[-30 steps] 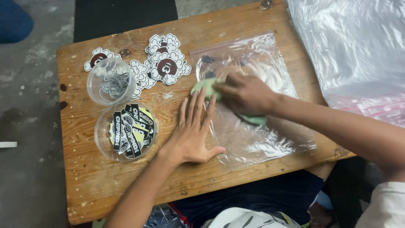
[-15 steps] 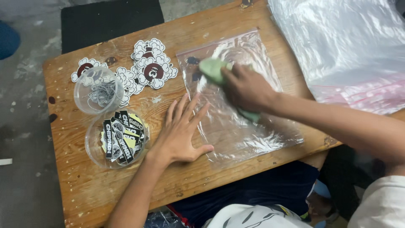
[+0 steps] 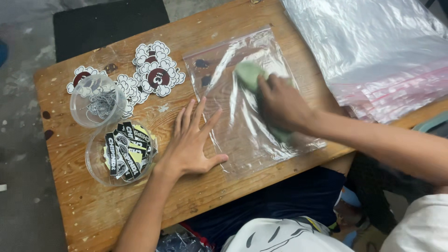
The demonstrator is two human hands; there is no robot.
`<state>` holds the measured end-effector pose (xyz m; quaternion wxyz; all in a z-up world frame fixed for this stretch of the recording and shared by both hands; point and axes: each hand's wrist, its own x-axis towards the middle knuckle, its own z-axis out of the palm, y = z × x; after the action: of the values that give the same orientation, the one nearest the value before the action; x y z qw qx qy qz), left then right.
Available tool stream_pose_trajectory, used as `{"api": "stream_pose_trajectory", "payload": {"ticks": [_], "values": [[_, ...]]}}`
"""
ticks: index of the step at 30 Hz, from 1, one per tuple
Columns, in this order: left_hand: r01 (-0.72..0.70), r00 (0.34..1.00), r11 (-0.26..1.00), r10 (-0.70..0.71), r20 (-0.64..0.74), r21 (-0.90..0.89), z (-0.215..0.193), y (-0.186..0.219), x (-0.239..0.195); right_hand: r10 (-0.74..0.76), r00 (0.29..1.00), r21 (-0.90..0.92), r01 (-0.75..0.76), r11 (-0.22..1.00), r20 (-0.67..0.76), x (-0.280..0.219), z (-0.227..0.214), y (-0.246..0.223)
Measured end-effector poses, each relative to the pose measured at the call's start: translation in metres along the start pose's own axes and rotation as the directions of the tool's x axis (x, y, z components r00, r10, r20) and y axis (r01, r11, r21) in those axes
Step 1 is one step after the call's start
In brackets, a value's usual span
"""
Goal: The person wipes a black bag with a green cloth, then attaches a cartoon sticker and a chain to the bag. They also wipe a clear plastic bag with the cloth and place the decorated bag into the plastic bag.
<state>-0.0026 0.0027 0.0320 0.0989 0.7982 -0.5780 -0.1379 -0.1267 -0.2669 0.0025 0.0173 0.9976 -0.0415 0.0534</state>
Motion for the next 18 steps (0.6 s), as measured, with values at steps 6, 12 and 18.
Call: {"api": "stream_pose_trajectory", "payload": {"ticks": [6, 12, 18], "values": [[0.009, 1.0, 1.0, -0.009, 0.005, 0.021, 0.002, -0.002, -0.001, -0.437, 0.896, 0.188, 0.445, 0.876, -0.085, -0.08, -0.018, -0.092], [0.016, 1.0, 1.0, -0.016, 0.023, -0.006, -0.001, -0.001, -0.001, 0.049, 0.994, -0.085, -0.057, 0.995, -0.096, -0.099, -0.016, -0.003], [0.043, 0.998, 0.999, -0.042, 0.04, -0.028, -0.001, -0.002, 0.0, 0.17, 0.985, -0.089, -0.167, 0.982, 0.027, -0.097, -0.022, -0.01]]}}
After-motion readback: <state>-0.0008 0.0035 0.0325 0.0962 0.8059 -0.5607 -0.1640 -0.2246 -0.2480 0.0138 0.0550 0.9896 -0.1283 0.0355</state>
